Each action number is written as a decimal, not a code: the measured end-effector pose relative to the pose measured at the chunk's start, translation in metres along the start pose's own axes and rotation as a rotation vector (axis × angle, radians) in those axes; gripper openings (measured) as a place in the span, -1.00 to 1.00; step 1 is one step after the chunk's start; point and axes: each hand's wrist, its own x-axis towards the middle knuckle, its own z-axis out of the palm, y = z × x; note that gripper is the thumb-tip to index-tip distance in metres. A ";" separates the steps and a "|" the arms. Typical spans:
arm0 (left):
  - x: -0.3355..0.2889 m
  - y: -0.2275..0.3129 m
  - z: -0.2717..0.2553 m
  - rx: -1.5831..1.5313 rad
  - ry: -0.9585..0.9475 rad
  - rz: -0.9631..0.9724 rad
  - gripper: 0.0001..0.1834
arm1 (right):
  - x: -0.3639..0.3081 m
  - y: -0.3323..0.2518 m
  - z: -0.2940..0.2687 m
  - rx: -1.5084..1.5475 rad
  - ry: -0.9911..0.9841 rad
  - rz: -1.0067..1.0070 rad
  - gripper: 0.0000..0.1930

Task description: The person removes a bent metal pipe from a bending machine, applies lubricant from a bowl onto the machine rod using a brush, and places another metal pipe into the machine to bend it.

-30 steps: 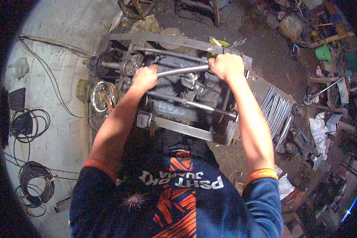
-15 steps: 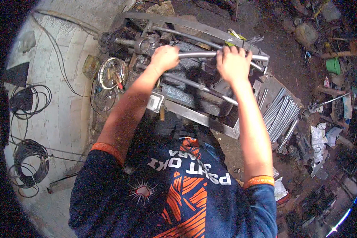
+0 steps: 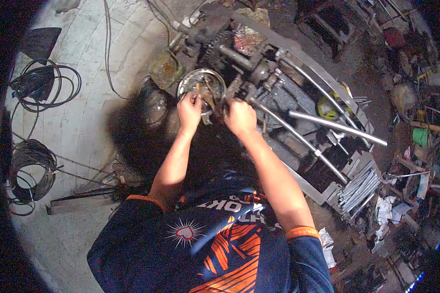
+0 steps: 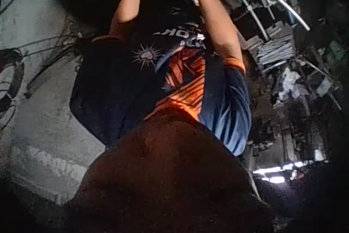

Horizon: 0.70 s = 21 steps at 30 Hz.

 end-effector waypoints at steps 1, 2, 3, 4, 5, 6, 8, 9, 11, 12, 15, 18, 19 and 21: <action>0.014 -0.032 -0.001 -0.049 0.010 -0.087 -0.84 | 0.014 -0.012 0.015 -0.022 -0.010 -0.013 -0.72; 0.026 -0.042 -0.003 -0.045 0.009 -0.090 -0.84 | 0.027 -0.019 0.027 -0.020 -0.014 -0.012 -0.72; 0.036 -0.051 -0.004 0.063 -0.063 -0.098 -0.84 | 0.040 -0.025 0.037 -0.081 -0.082 0.053 -0.70; 0.043 -0.054 -0.005 0.171 -0.139 -0.107 -0.83 | 0.049 -0.027 0.048 -0.142 -0.153 0.121 -0.66; 0.049 -0.055 -0.003 0.230 -0.209 -0.139 -0.77 | 0.056 -0.027 0.057 -0.137 -0.133 0.112 -0.58; 0.054 -0.055 0.000 0.231 -0.271 -0.156 -0.76 | 0.061 -0.025 0.064 -0.138 -0.136 0.121 -0.58; 0.059 -0.043 -0.006 0.266 -0.410 -0.188 -0.74 | 0.069 -0.035 0.059 -0.167 -0.153 0.181 -0.56; 0.060 -0.052 0.000 0.286 -0.437 -0.193 -0.73 | 0.072 -0.038 0.054 -0.178 -0.226 0.269 -0.66; 0.066 -0.044 -0.002 0.321 -0.484 -0.177 -0.72 | 0.075 -0.030 0.055 -0.206 -0.248 0.277 -0.65; 0.067 -0.040 -0.003 0.362 -0.515 -0.172 -0.72 | 0.076 -0.023 0.054 -0.232 -0.278 0.267 -0.64; 0.070 -0.063 0.001 0.357 -0.515 -0.144 -0.67 | 0.074 -0.030 0.047 -0.084 -0.263 0.319 -0.75; 0.067 -0.056 -0.004 0.301 -0.416 -0.095 -0.69 | 0.044 -0.018 0.010 0.092 -0.040 0.289 -0.73; 0.066 -0.057 -0.009 0.284 -0.378 -0.081 -0.71 | 0.030 -0.016 -0.010 0.133 0.091 0.290 -0.73; 0.066 -0.050 -0.017 0.332 -0.376 -0.095 -0.76 | 0.003 0.002 -0.057 0.173 0.253 0.388 -0.71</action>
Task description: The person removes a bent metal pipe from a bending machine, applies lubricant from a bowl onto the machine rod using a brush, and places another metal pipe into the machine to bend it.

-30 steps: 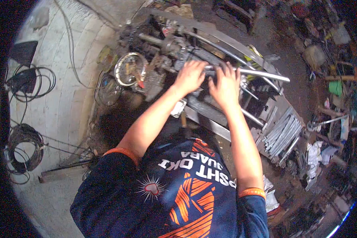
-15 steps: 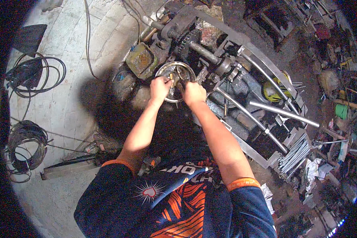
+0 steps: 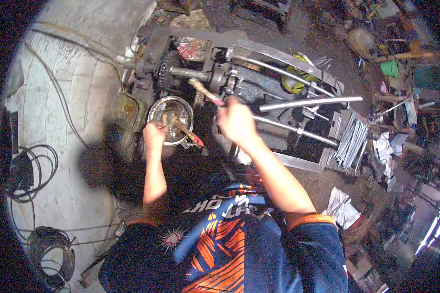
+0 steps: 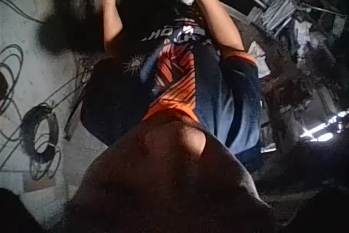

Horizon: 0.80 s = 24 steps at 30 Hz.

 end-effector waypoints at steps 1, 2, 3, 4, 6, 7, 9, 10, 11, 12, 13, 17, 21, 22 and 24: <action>0.000 0.003 -0.005 0.032 0.000 0.006 -0.75 | 0.000 0.024 -0.019 -0.095 0.129 0.039 -0.71; -0.006 0.010 -0.013 0.045 0.021 0.018 -0.74 | -0.002 0.029 -0.046 -0.079 0.172 0.121 -0.69; -0.007 0.024 -0.024 0.059 0.039 0.040 -0.73 | -0.003 0.050 -0.065 -0.156 0.230 0.164 -0.61; -0.007 0.045 -0.034 0.062 0.033 0.067 -0.73 | -0.003 0.078 -0.073 -0.254 0.332 0.205 -0.51; -0.013 0.088 -0.043 -0.157 -0.005 0.146 -0.71 | -0.003 0.109 -0.086 -0.390 0.300 0.287 -0.45; -0.008 0.099 -0.036 -0.233 -0.071 0.244 -0.70 | -0.002 0.116 -0.090 -0.388 0.267 0.290 -0.45; -0.009 0.152 -0.023 -0.473 -0.259 0.355 -0.69 | -0.001 0.118 -0.096 -0.357 0.242 0.306 -0.50; -0.005 0.176 -0.011 -0.402 -0.336 0.432 -0.69 | -0.001 0.120 -0.101 -0.313 0.273 0.302 -0.54; -0.009 0.209 -0.008 -0.372 -0.380 0.512 -0.70 | -0.003 0.124 -0.105 -0.300 0.284 0.314 -0.54; -0.001 0.227 0.010 -0.344 -0.463 0.579 -0.71 | -0.005 0.127 -0.109 -0.293 0.306 0.298 -0.56; 0.005 0.245 0.030 -0.283 -0.450 0.701 -0.72 | -0.008 0.132 -0.114 -0.289 0.328 0.284 -0.57; 0.012 0.315 0.090 -0.082 -0.569 0.833 -0.79 | -0.024 0.153 -0.143 -0.150 0.316 0.295 -0.64; 0.033 0.331 0.162 0.072 -0.702 0.931 -0.75 | -0.035 0.157 -0.151 -0.121 0.297 0.310 -0.65; 0.032 0.336 0.170 0.147 -0.792 0.950 -0.74 | -0.038 0.161 -0.149 -0.080 0.338 0.301 -0.65; 0.035 0.344 0.183 0.199 -0.893 0.940 -0.74 | -0.038 0.166 -0.150 -0.049 0.342 0.314 -0.66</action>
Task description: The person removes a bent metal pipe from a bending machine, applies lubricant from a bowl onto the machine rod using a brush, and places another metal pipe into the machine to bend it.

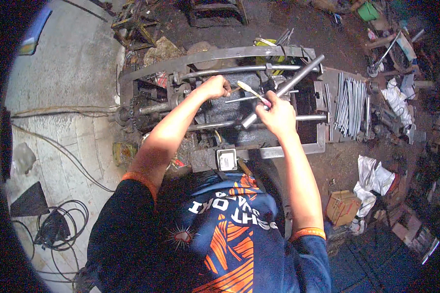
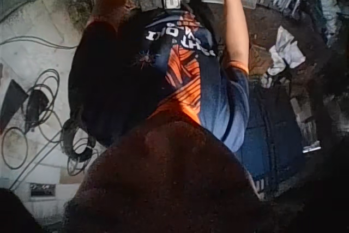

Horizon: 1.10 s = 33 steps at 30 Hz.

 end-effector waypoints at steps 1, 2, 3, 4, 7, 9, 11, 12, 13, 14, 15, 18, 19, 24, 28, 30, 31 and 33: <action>0.005 -0.001 0.003 -0.009 -0.097 -0.013 -0.73 | 0.000 -0.001 -0.001 0.023 -0.005 0.006 -0.66; 0.008 -0.003 0.006 -0.004 -0.114 -0.012 -0.73 | 0.000 -0.003 -0.004 0.022 -0.036 0.030 -0.66; 0.009 -0.006 0.009 -0.036 -0.143 -0.017 -0.72 | -0.001 -0.004 -0.003 0.027 -0.037 0.045 -0.66; 0.011 -0.013 0.013 -0.068 -0.167 -0.022 -0.72 | -0.002 -0.006 -0.003 0.059 -0.037 0.054 -0.66; 0.019 -0.024 0.017 -0.121 -0.261 -0.060 -0.71 | -0.001 -0.006 0.001 0.075 -0.030 0.068 -0.66; 0.020 -0.021 0.014 -0.218 -0.336 -0.117 -0.70 | -0.001 -0.004 0.004 0.086 -0.051 0.083 -0.65; 0.020 -0.028 0.015 -0.194 -0.351 -0.114 -0.70 | -0.001 -0.007 0.005 0.102 -0.054 0.079 -0.65; 0.020 -0.031 0.016 -0.273 -0.356 -0.120 -0.69 | 0.000 -0.008 0.005 0.094 -0.057 0.075 -0.65; 0.019 -0.031 0.017 -0.352 -0.366 -0.125 -0.69 | -0.001 -0.008 0.006 0.086 -0.059 0.076 -0.65; 0.018 -0.030 0.017 -0.354 -0.368 -0.123 -0.69 | -0.002 -0.007 0.008 0.084 -0.059 0.078 -0.65; 0.017 -0.030 0.018 -0.298 -0.336 -0.073 -0.69 | -0.004 -0.006 0.010 0.093 -0.019 0.040 -0.70; 0.013 -0.027 0.021 -0.262 -0.277 -0.038 -0.70 | -0.003 -0.009 0.012 0.112 0.012 0.000 -0.73; 0.013 -0.027 0.023 -0.274 -0.250 -0.045 -0.73 | -0.004 -0.009 0.012 0.123 0.013 -0.002 -0.73; 0.018 -0.046 0.037 -0.213 -0.136 0.097 -0.70 | -0.004 -0.007 0.017 0.103 0.014 -0.027 -0.73; 0.016 -0.041 0.033 -0.208 -0.241 0.081 -0.69 | -0.004 -0.005 0.017 0.091 0.011 -0.008 -0.74; 0.018 -0.046 0.038 -0.201 -0.210 0.126 -0.72 | -0.005 -0.005 0.018 0.095 0.017 -0.001 -0.74; 0.019 -0.048 0.039 -0.194 -0.180 0.168 -0.75 | -0.005 -0.007 0.018 0.101 0.021 0.005 -0.74; 0.026 -0.050 0.042 -0.097 -0.208 0.146 -0.77 | -0.003 -0.011 0.014 0.094 -0.020 0.043 -0.71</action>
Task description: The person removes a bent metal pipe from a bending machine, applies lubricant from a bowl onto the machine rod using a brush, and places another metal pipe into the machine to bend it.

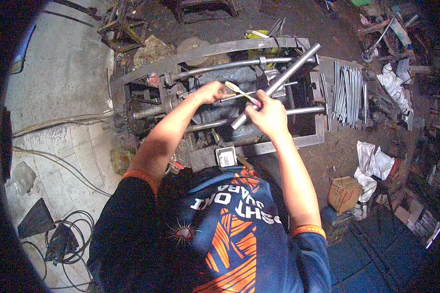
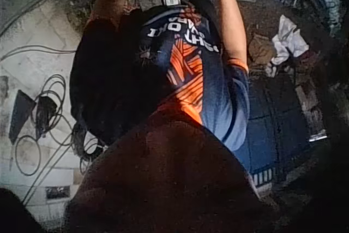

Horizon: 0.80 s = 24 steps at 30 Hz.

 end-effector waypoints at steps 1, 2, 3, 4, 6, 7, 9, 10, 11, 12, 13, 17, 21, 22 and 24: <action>0.003 -0.002 0.002 0.093 -0.036 -0.034 -0.78 | 0.000 -0.002 -0.002 -0.006 -0.038 0.042 -0.68; 0.004 -0.005 0.005 0.092 -0.035 -0.033 -0.78 | 0.000 -0.002 -0.001 -0.007 -0.038 0.041 -0.68; 0.005 -0.008 0.009 0.069 -0.011 -0.023 -0.82 | -0.001 -0.001 0.000 -0.002 -0.013 0.014 -0.71; 0.006 -0.009 0.010 0.047 0.011 -0.011 -0.84 | -0.001 -0.001 0.000 0.004 0.014 -0.012 -0.75; 0.007 -0.012 0.013 0.028 -0.011 -0.016 -0.85 | -0.002 -0.001 0.000 0.011 0.017 -0.007 -0.75; 0.006 -0.015 0.014 0.009 -0.033 -0.023 -0.85 | -0.002 -0.001 0.000 0.020 0.017 -0.003 -0.75; 0.008 -0.021 0.017 -0.035 -0.050 -0.038 -0.83 | -0.001 -0.004 -0.002 0.022 -0.015 0.019 -0.72; 0.008 -0.022 0.017 -0.077 -0.068 -0.052 -0.81 | -0.001 -0.005 -0.003 0.024 -0.047 0.042 -0.69; 0.008 -0.024 0.018 -0.078 -0.068 -0.052 -0.81 | -0.001 -0.005 -0.003 0.023 -0.047 0.042 -0.69; 0.007 -0.026 0.018 -0.193 -0.060 -0.055 -0.81 | -0.002 -0.005 -0.003 0.025 -0.033 0.027 -0.69; 0.006 -0.026 0.017 -0.308 -0.052 -0.059 -0.80 | -0.002 -0.004 -0.002 0.027 -0.019 0.012 -0.69; 0.008 -0.020 0.014 -0.538 -0.158 -0.111 -0.81 | -0.002 -0.003 -0.001 0.028 -0.038 0.030 -0.69; 0.006 -0.011 0.009 -0.601 -0.253 -0.081 -0.82 | -0.003 0.001 0.003 0.022 0.021 -0.014 -0.75; 0.005 -0.010 0.009 -0.599 -0.263 -0.124 -0.80 | -0.003 0.000 0.002 0.025 0.022 -0.010 -0.76; 0.002 -0.008 0.007 -0.634 -0.262 -0.143 -0.80 | -0.003 -0.004 0.000 0.016 0.000 0.003 -0.74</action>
